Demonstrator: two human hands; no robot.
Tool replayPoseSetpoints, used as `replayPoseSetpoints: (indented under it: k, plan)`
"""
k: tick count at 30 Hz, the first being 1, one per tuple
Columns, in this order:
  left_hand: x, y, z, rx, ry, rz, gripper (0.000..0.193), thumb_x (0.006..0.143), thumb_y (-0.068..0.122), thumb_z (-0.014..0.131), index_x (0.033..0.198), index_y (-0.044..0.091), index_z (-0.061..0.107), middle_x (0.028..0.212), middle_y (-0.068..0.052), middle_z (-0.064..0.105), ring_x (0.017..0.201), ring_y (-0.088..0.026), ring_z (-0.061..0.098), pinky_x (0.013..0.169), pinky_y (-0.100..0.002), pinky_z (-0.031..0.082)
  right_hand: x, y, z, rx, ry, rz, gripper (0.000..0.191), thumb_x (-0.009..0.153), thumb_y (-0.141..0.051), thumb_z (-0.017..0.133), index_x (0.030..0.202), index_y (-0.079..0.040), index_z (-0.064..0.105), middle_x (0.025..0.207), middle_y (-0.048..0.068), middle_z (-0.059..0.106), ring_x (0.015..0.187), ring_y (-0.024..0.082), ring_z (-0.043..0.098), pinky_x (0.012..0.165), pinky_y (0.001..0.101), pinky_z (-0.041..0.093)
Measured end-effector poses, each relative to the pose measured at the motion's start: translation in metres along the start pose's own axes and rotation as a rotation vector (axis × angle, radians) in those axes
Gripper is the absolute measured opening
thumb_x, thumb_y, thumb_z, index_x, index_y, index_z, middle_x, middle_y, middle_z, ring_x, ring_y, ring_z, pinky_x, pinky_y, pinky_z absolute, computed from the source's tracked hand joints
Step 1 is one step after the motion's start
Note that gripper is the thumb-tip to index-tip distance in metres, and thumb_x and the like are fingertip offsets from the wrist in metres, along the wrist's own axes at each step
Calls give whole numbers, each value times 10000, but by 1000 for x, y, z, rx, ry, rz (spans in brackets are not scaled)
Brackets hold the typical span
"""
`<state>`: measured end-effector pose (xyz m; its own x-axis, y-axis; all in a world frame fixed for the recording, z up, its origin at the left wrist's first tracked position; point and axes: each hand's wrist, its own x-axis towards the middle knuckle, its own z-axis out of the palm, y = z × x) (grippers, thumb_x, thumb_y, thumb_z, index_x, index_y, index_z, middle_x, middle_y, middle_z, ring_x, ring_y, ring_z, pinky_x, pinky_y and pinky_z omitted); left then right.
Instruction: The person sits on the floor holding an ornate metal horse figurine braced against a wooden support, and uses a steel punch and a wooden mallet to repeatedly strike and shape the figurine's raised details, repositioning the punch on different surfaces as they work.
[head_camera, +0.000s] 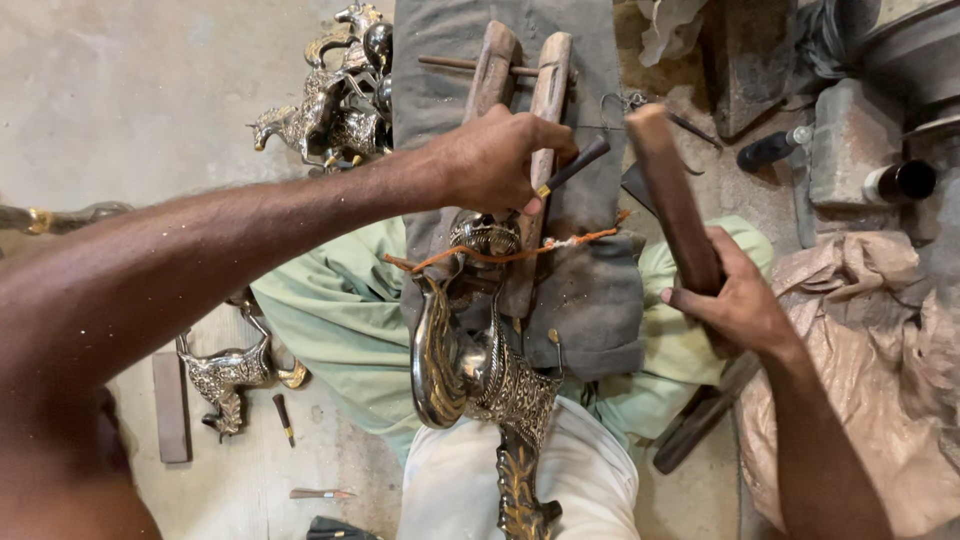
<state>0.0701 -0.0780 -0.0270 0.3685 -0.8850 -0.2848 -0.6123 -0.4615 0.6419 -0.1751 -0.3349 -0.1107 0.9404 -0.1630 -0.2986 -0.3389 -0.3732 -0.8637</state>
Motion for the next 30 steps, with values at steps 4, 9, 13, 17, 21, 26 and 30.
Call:
replayPoseSetpoints:
  k: [4,9,13,17,21,26,30]
  plan:
    - [0,2,2,-11,13,5,545,776,112,825,1287,145,638,903,-141,791,860,-234,784,805,-415,602,7,1,-5,261,46,-52,635,807,-39,786,1329,3,427,855,48,636,697,148,632,597,303,551]
    - [-6,6,-1,15,32,-8,545,792,108,826,1302,134,635,898,-182,768,854,-278,770,817,-416,602,11,10,-13,225,-52,-75,670,815,-82,772,1378,-41,411,854,46,642,689,146,644,581,317,583]
    - [-8,9,-3,-11,12,-31,530,809,87,802,1311,140,639,871,-159,783,843,-244,788,807,-417,603,2,17,-14,-67,-79,-112,583,824,-87,817,1308,-34,496,927,44,633,810,124,652,690,289,584]
    - [-10,9,-4,-22,3,-36,565,817,100,796,1348,148,610,841,-135,778,793,-226,784,776,-410,609,-6,15,-8,83,-2,-86,686,836,-132,822,1417,-64,463,854,38,618,650,137,609,534,293,534]
    - [-10,5,-4,-29,1,7,563,813,96,803,1344,134,617,823,-126,776,774,-211,780,762,-406,608,-7,8,-6,50,15,-135,563,833,-155,821,1272,-45,486,838,30,598,683,121,586,583,275,509]
    - [-7,1,-3,-24,-21,11,578,821,115,802,1360,139,596,796,-100,775,761,-190,781,751,-381,607,-8,5,-3,-71,1,-110,564,813,-179,813,1267,-43,508,829,31,625,700,124,624,610,284,539]
    - [-7,0,-4,-31,-16,43,570,813,119,812,1345,142,607,769,-85,766,751,-176,773,722,-378,603,-11,8,-3,-65,6,-142,604,816,-218,804,1295,-35,484,890,35,650,767,133,652,685,328,574]
